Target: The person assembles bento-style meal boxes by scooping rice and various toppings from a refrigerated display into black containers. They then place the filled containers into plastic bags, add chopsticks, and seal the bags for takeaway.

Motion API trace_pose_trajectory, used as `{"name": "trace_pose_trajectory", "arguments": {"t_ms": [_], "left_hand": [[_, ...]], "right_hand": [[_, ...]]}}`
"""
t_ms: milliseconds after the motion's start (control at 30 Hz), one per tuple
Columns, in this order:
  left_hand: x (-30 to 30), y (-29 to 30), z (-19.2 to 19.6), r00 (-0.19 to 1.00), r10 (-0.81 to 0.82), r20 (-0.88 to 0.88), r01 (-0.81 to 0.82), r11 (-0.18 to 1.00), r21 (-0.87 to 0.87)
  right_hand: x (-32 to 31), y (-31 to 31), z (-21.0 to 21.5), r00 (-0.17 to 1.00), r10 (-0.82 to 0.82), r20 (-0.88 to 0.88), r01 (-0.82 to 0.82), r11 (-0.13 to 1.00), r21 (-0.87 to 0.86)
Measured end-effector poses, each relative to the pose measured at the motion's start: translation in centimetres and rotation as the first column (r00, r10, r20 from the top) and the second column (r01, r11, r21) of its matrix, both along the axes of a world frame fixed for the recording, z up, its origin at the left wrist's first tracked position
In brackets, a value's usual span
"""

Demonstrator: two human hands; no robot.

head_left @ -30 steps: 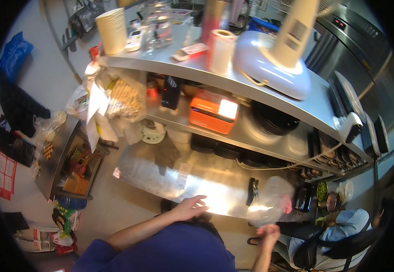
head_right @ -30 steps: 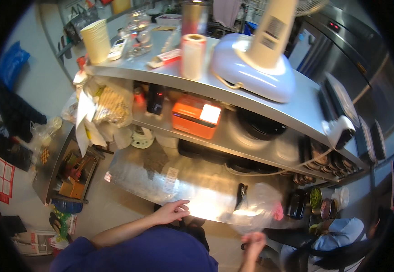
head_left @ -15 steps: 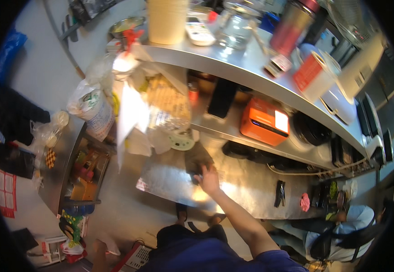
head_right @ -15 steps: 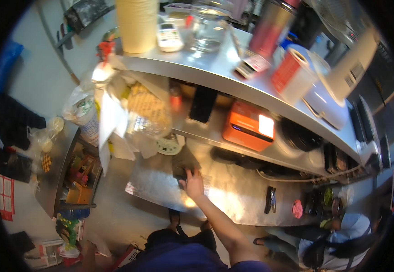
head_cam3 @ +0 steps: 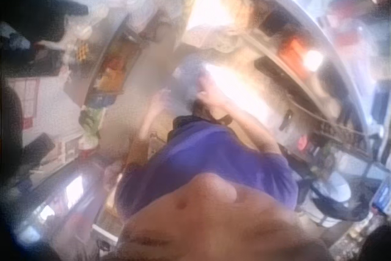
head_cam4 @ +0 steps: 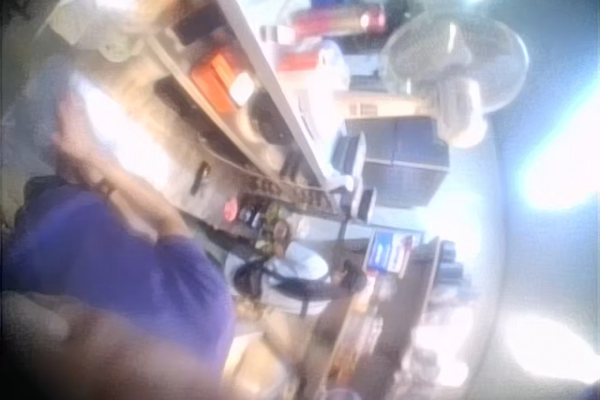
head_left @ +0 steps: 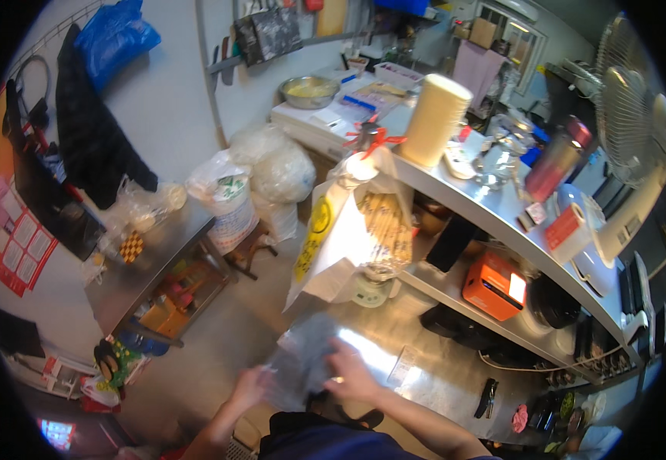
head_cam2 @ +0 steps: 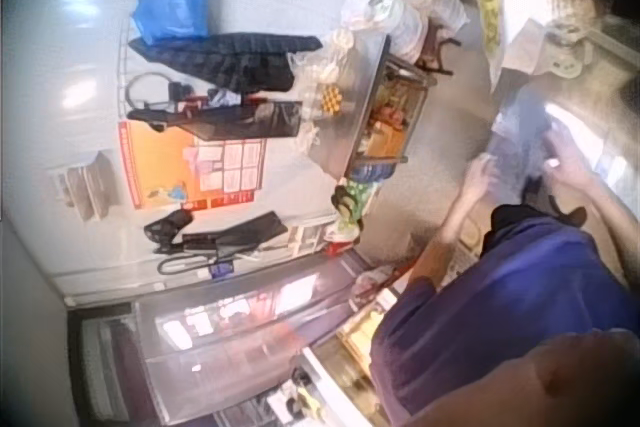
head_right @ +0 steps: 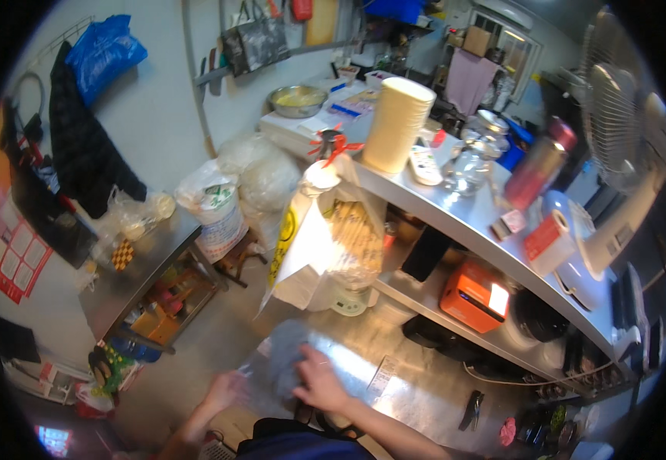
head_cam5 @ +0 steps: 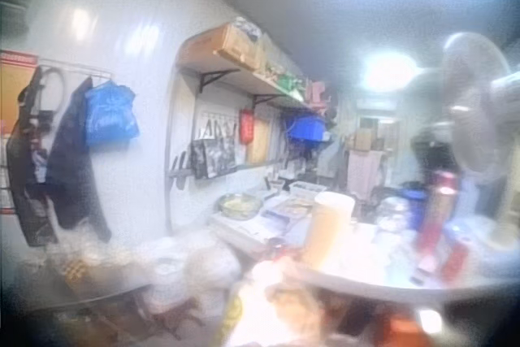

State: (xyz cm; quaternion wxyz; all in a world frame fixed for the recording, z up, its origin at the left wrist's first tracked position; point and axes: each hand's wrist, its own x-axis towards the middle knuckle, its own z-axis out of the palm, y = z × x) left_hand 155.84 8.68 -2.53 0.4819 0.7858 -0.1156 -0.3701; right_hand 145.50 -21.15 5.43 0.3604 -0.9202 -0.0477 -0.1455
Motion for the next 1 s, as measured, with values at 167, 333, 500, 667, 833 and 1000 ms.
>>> {"name": "trace_pose_trajectory", "arguments": {"t_ms": [167, 333, 500, 667, 833, 1000], "left_hand": [[2.3, -10.0, 11.9, 0.360, -0.732, 0.578, 0.723, 0.611, 0.324], [4.4, -10.5, 14.7, 0.267, -0.507, 0.819, 0.687, 0.696, 0.207], [-2.1, -11.1, 12.5, 0.903, -0.002, 0.429, 0.211, 0.872, -0.441], [-6.6, -13.7, 9.5, 0.991, 0.126, 0.034, -0.091, 0.854, -0.513], [-5.3, -14.9, 8.0, 0.987, -0.037, -0.157, -0.086, 0.702, -0.707], [-5.2, -13.7, 7.9, 0.938, 0.148, -0.314, -0.336, 0.617, -0.712]], "right_hand": [[2.6, 1.3, 1.7, 0.955, 0.202, -0.216, -0.275, 0.878, -0.391], [0.2, -6.7, 8.3, 0.980, 0.074, -0.185, -0.109, 0.977, -0.186], [-3.8, -6.5, 7.9, 0.803, -0.579, 0.142, 0.476, 0.766, 0.433], [-5.0, -6.7, 8.5, 0.697, -0.598, 0.395, 0.614, 0.783, 0.099], [-4.2, -0.6, 7.4, 0.933, -0.338, 0.127, 0.348, 0.935, -0.073], [-7.1, 3.6, 5.6, 0.973, 0.031, -0.227, -0.048, 0.997, -0.068]]}}
